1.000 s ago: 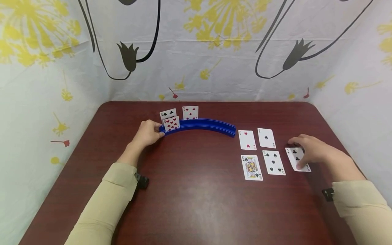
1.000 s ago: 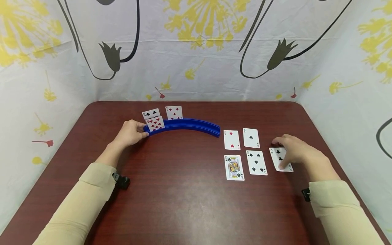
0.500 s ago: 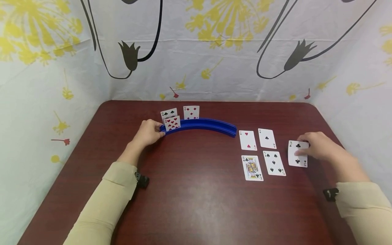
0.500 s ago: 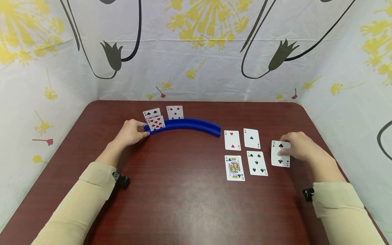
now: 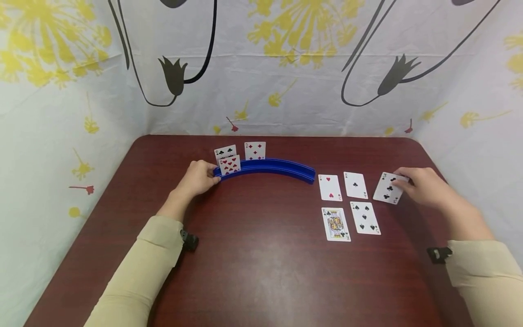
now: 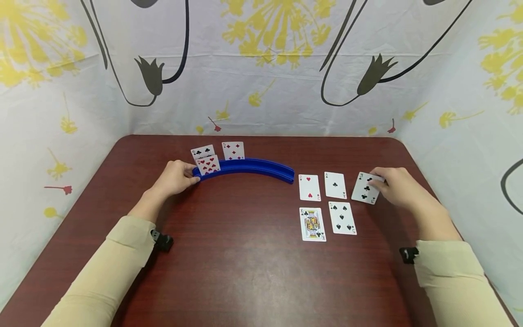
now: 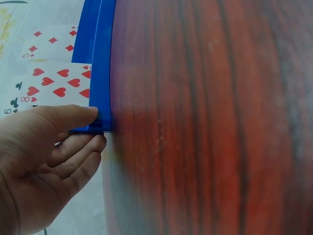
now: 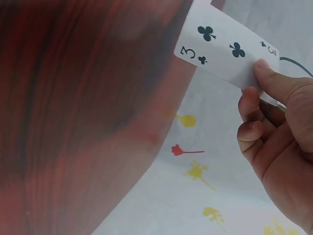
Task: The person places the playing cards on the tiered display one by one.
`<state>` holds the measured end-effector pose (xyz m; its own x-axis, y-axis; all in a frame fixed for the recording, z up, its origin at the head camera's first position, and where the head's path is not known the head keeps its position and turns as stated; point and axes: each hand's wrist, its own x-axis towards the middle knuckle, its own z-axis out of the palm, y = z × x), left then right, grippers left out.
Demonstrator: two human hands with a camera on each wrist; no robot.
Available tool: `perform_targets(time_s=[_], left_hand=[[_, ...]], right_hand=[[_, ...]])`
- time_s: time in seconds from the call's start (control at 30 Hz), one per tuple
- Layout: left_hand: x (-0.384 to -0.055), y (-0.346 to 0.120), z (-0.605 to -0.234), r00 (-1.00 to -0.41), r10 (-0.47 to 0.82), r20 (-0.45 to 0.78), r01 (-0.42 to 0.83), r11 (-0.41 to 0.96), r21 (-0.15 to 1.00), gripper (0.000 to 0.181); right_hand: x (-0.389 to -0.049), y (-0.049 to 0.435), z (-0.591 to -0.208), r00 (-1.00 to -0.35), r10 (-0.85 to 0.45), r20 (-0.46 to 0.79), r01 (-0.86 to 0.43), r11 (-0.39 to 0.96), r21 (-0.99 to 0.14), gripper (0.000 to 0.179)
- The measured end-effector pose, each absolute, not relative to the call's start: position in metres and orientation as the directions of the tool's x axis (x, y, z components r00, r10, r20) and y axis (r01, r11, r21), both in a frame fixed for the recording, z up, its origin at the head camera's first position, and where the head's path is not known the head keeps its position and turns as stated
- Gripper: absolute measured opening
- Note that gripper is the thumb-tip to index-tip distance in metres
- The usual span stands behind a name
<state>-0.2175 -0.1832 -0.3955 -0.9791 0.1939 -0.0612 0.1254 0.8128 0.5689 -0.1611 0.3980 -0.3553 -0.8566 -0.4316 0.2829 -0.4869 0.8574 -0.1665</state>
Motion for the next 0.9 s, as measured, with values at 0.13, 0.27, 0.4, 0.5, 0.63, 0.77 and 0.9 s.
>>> perform_targets(time_s=[0.13, 0.27, 0.4, 0.5, 0.63, 0.77, 0.9], left_hand=[[-0.218, -0.184, -0.397, -0.979, 0.198, -0.057, 0.133, 0.819, 0.559, 0.041], [-0.218, -0.184, -0.398, -0.979, 0.198, -0.053, 0.136, 0.821, 0.555, 0.040], [-0.218, -0.183, -0.398, -0.980, 0.191, -0.054, 0.129, 0.821, 0.557, 0.040], [-0.218, -0.183, -0.398, -0.981, 0.187, -0.060, 0.123, 0.823, 0.554, 0.041], [-0.218, -0.182, -0.398, -0.980, 0.188, -0.064, 0.122, 0.824, 0.553, 0.041], [-0.217, -0.182, -0.399, -0.980, 0.190, -0.065, 0.123, 0.822, 0.556, 0.041], [-0.218, -0.183, -0.399, -0.979, 0.191, -0.066, 0.122, 0.821, 0.557, 0.041]], right_hand=[[-0.164, 0.392, -0.353, -0.850, -0.407, 0.333, -0.478, 0.862, -0.167, 0.014], [-0.167, 0.386, -0.351, -0.831, -0.405, 0.382, -0.489, 0.858, -0.154, 0.014], [-0.170, 0.377, -0.348, -0.812, -0.405, 0.420, -0.501, 0.853, -0.148, 0.013], [-0.172, 0.370, -0.346, -0.813, -0.392, 0.431, -0.496, 0.854, -0.158, 0.013], [-0.177, 0.360, -0.343, -0.810, -0.382, 0.446, -0.495, 0.853, -0.167, 0.013], [-0.182, 0.350, -0.340, -0.786, -0.389, 0.480, -0.516, 0.841, -0.163, 0.013], [-0.186, 0.341, -0.339, -0.769, -0.395, 0.503, -0.538, 0.825, -0.174, 0.014]])
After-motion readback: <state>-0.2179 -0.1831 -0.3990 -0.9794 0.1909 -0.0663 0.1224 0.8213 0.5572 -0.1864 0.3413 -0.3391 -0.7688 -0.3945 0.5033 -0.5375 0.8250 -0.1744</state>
